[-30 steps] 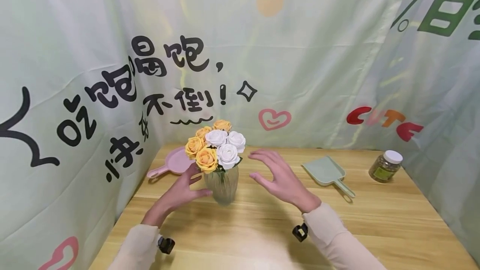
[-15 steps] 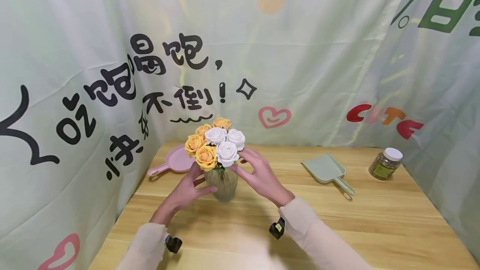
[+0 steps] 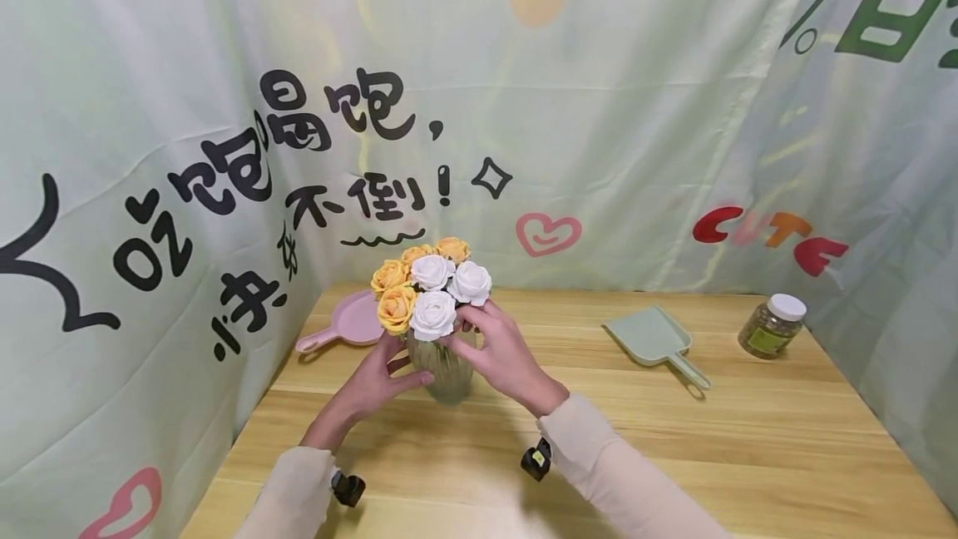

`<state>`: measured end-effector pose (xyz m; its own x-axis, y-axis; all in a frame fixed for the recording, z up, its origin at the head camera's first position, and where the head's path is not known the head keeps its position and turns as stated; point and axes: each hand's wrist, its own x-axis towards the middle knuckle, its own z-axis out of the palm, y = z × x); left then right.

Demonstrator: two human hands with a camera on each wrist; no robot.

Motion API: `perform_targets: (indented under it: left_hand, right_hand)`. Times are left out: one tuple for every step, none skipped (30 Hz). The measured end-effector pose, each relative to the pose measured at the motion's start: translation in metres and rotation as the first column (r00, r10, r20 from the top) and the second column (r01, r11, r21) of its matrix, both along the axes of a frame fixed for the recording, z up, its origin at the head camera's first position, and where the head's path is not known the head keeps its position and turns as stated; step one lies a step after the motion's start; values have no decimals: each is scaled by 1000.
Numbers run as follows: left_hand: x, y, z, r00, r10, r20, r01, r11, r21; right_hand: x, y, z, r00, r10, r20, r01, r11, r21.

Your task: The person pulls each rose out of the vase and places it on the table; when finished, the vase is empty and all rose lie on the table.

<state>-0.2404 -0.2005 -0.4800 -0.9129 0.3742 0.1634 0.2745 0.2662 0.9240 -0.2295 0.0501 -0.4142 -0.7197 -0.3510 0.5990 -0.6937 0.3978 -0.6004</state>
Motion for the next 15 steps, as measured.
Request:
perform_targets:
  left_hand:
    - [0, 0, 0, 1000, 0, -1, 0, 1000, 1]
    - [0, -1, -1, 1000, 0, -2, 0, 1000, 1]
    - [0, -1, -1, 1000, -1, -3, 1, 1000, 2]
    - [0, -1, -1, 1000, -1, -5, 1, 1000, 1]
    - [0, -2, -2, 1000, 0, -5, 0, 1000, 2]
    - [0, -2, -2, 1000, 0, -6, 0, 1000, 4]
    - [0, -2, -2, 1000, 0, -8, 0, 1000, 3]
    - [0, -2, -2, 1000, -1, -9, 1, 1000, 5]
    - [0, -2, -2, 1000, -2, -11, 2, 1000, 6]
    - [0, -1, -1, 1000, -4, -14, 4, 1000, 7]
    - [0, -1, -1, 1000, -7, -16, 7, 1000, 9]
    - [0, -1, -1, 1000, -9, -17, 9, 1000, 12]
    - [-1, -1, -1, 1000, -12, -18, 12, 1000, 12]
    - [-1, -1, -1, 1000, -14, -18, 14, 1000, 12]
    - [-1, -1, -1, 1000, -14, -18, 15, 1000, 7]
  right_hand:
    - [0, -1, 0, 1000, -7, -10, 7, 1000, 7]
    - [1, -3, 0, 1000, -14, -19, 14, 1000, 16]
    - [1, -4, 1, 999, -17, -27, 18, 1000, 24]
    - [2, -6, 1, 999, -23, -39, 24, 999, 32]
    - [2, -7, 1, 998, -31, -47, 33, 999, 35]
    - [2, -9, 1, 998, -37, -47, 39, 999, 31]
    - [3, -10, 1, 998, -45, -44, 46, 999, 27]
    - [3, -11, 1, 998, -51, -40, 51, 999, 17]
    - [3, -12, 1, 998, -55, -38, 55, 998, 2]
    - [3, -13, 1, 998, -57, -32, 57, 998, -14]
    - [3, -13, 1, 998, -56, -26, 55, 998, -33]
    - [4, -14, 2, 998, -56, -29, 54, 997, -50]
    - [4, -14, 3, 998, -56, -31, 54, 996, -67]
    - [5, -14, 3, 998, -58, -37, 54, 995, -88]
    - [5, -14, 4, 997, -59, -44, 54, 993, -105]
